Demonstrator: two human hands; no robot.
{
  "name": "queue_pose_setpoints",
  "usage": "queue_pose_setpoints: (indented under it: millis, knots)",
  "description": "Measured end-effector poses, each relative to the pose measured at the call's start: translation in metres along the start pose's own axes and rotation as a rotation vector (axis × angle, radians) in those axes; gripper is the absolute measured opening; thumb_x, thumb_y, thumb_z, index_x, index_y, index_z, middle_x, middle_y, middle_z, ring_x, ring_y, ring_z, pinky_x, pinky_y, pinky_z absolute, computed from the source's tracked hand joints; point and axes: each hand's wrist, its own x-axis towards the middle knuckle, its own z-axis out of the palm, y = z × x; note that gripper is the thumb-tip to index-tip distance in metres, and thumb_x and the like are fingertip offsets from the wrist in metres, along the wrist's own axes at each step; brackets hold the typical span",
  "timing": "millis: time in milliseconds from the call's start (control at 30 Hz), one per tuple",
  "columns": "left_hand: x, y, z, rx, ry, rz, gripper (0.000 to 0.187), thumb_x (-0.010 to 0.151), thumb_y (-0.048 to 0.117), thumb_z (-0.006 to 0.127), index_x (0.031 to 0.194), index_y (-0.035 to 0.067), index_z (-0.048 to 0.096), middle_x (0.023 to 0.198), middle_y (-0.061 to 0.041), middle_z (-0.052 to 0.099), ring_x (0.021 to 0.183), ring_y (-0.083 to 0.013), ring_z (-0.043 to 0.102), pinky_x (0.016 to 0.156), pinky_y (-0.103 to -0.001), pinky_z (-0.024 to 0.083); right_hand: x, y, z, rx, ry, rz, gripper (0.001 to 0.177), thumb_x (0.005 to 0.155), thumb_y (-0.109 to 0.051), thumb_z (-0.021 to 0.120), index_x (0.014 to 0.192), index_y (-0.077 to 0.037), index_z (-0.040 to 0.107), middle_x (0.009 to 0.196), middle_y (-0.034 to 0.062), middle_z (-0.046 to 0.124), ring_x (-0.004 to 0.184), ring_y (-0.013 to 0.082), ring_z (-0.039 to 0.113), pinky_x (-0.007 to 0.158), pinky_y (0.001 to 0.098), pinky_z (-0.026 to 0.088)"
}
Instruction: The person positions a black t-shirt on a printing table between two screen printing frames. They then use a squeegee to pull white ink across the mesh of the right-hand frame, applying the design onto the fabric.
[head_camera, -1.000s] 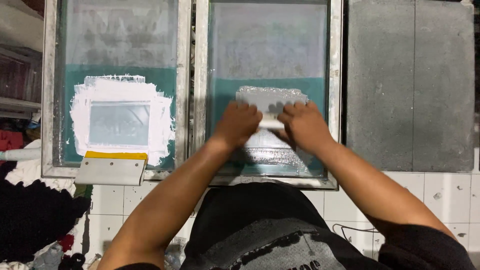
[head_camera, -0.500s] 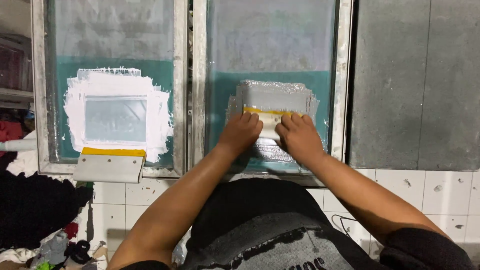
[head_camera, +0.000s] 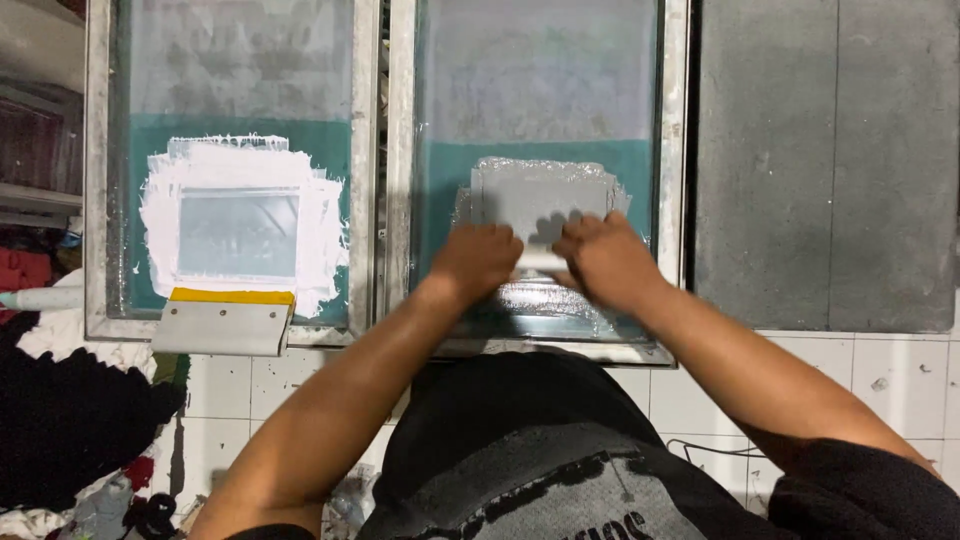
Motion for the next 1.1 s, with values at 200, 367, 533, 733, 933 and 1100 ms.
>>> queue_pose_setpoints:
  millis: [200,367,533,733,933,1100]
  knots:
    - [0.063,-0.051,0.031,0.342,0.502,-0.022,0.017,0.080,0.013,0.065,0.070,0.022,0.055,0.072,0.001,0.051,0.067,-0.0222,0.058,0.059,-0.037,0.044,0.054,0.050,0.035,-0.150,0.456,0.042,0.032,0.087,-0.052,0.075,0.086,-0.021,0.069,0.092,-0.0017,0.059,0.087,0.0198,0.055,0.079,0.0361,0.036]
    - [0.046,-0.040,0.085,0.235,0.459,-0.064,0.017,0.081,0.012,0.067,0.068,0.017,0.058,0.073,-0.003,0.056,0.065,-0.0237,0.060,0.053,-0.039,0.045,0.054,0.035,0.078,-0.120,0.443,0.023,0.029,0.080,-0.049,0.074,0.085,-0.021,0.069,0.092,-0.0005,0.058,0.088,0.0234,0.055,0.077,0.0406,0.038]
    - [0.007,-0.023,0.101,0.238,0.640,0.064,0.019,0.086,0.007,0.062,0.071,0.016,0.053,0.078,-0.005,0.051,0.066,-0.0260,0.055,0.053,-0.039,0.043,0.023,-0.001,0.079,-0.090,0.459,0.002,0.025,0.074,-0.039,0.076,0.084,-0.018,0.067,0.092,0.0021,0.057,0.090,0.0254,0.058,0.075,0.0411,0.040]
    - [-0.042,0.034,0.086,0.170,0.272,0.003,0.010,0.084,0.016,0.072,0.077,0.016,0.064,0.078,-0.003,0.061,0.071,-0.0240,0.066,0.054,-0.035,0.050,-0.029,-0.035,0.068,0.000,0.275,-0.065,0.035,0.069,-0.038,0.084,0.088,-0.014,0.069,0.094,0.0045,0.058,0.096,0.0279,0.056,0.078,0.0419,0.041]
    - [-0.047,0.036,0.066,0.030,0.074,0.038,0.025,0.077,0.038,0.076,0.083,0.014,0.071,0.085,-0.008,0.066,0.084,-0.0316,0.070,0.060,-0.041,0.056,-0.041,-0.029,0.058,0.054,0.130,-0.075,0.031,0.073,-0.038,0.084,0.091,-0.017,0.069,0.089,-0.0002,0.057,0.089,0.0228,0.056,0.077,0.0388,0.038]
    - [0.007,-0.011,-0.007,-0.278,-0.241,0.032,0.047,0.095,0.053,0.056,0.099,0.008,0.071,0.100,-0.015,0.071,0.094,-0.0374,0.071,0.079,-0.051,0.057,-0.001,0.006,0.006,0.011,0.043,-0.002,0.026,0.082,-0.045,0.074,0.094,-0.022,0.076,0.090,-0.0022,0.066,0.091,0.0205,0.063,0.083,0.0389,0.041]
